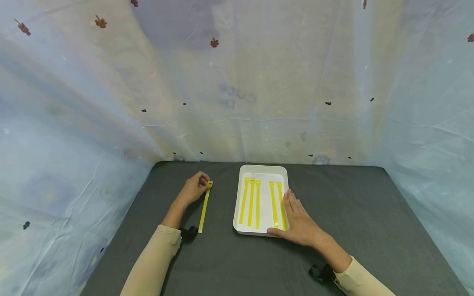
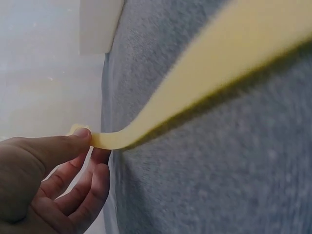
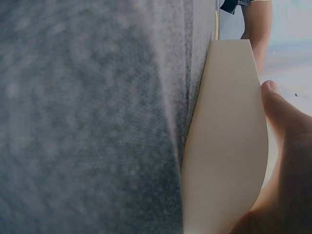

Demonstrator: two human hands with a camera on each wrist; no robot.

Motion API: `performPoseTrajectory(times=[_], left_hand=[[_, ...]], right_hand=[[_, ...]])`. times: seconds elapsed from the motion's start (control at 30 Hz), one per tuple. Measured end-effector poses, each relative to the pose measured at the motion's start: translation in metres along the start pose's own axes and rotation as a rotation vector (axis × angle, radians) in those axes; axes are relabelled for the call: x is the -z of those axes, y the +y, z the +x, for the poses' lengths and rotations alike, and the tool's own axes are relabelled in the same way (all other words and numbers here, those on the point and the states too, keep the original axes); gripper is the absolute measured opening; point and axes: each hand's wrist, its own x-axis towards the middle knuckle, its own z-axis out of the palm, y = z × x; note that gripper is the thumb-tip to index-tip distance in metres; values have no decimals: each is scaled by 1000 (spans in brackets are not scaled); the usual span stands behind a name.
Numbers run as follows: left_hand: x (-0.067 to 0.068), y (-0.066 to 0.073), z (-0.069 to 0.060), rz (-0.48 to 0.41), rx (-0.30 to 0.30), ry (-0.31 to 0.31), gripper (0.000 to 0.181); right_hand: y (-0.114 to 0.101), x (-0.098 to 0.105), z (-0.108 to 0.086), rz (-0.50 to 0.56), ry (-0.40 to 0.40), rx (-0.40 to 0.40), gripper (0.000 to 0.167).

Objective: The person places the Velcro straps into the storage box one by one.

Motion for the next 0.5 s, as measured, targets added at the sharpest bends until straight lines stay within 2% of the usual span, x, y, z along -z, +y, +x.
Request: performPoseTrajectory(times=[0.5], left_hand=[[-1,18,-5,-31,-22,19,21]], right_hand=[[0,0,0,-5,-8,-4,137]])
